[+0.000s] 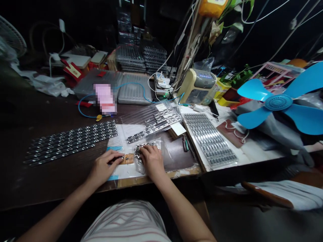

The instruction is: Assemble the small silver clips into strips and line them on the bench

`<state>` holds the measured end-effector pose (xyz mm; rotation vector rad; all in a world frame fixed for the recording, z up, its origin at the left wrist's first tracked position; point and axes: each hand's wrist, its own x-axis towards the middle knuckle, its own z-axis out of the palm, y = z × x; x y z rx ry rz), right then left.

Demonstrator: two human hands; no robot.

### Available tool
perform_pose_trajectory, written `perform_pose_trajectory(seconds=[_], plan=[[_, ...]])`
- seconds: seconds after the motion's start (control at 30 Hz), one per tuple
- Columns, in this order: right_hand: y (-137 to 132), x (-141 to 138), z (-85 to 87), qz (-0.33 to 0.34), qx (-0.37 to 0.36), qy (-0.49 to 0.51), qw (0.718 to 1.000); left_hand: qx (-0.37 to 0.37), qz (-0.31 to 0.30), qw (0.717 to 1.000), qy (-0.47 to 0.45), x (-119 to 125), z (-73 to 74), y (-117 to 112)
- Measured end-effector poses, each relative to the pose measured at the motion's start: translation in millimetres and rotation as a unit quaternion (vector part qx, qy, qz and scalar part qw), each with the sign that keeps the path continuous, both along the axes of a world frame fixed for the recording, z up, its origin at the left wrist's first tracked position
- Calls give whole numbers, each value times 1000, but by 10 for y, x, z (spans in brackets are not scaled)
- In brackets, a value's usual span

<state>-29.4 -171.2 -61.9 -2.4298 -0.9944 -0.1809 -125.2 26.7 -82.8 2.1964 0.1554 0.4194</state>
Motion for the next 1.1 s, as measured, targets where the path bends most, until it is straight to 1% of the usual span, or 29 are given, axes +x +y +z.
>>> perform_pose_trajectory(seconds=[0.07, 0.13, 0.23, 0.33, 0.43, 0.6, 0.67, 0.73, 0.83, 0.9, 0.97, 1.1], plan=[[-10, -11, -20, -5, -40, -23, 999, 1, -8, 1000, -3, -1, -9, -1], [3, -23, -55, -9, -50, -29, 998, -2, -10, 1000, -3, 0, -14, 4], [32, -19, -107, -19, -18, -25, 999, 1, -6, 1000, -2, -2, -16, 10], [44, -4, -120, -28, 18, -25, 999, 5, -3, 1000, 5, -9, -10, 9], [42, -8, -95, -31, 47, -10, 998, 4, -4, 1000, 7, -12, 8, 2], [60, -36, -13, -25, 103, 51, 993, -3, -8, 1000, 4, -7, 36, -2], [62, -31, 28, -16, 113, 75, 991, 2, -8, 1000, 4, -7, 35, 5], [56, -22, 72, -13, 107, 86, 991, 11, -9, 1000, 5, -8, 28, 14], [67, -36, 120, -26, 66, 67, 995, 20, -11, 1000, 5, -9, 19, 24], [111, -74, 123, -35, 39, 48, 997, 20, -11, 1000, 3, -9, 19, 24], [184, -126, 94, -22, 33, 37, 999, 16, -12, 1000, 1, -9, 23, 21], [340, -199, -22, 26, 57, 20, 998, 8, -11, 1000, -5, -9, 32, 18]])
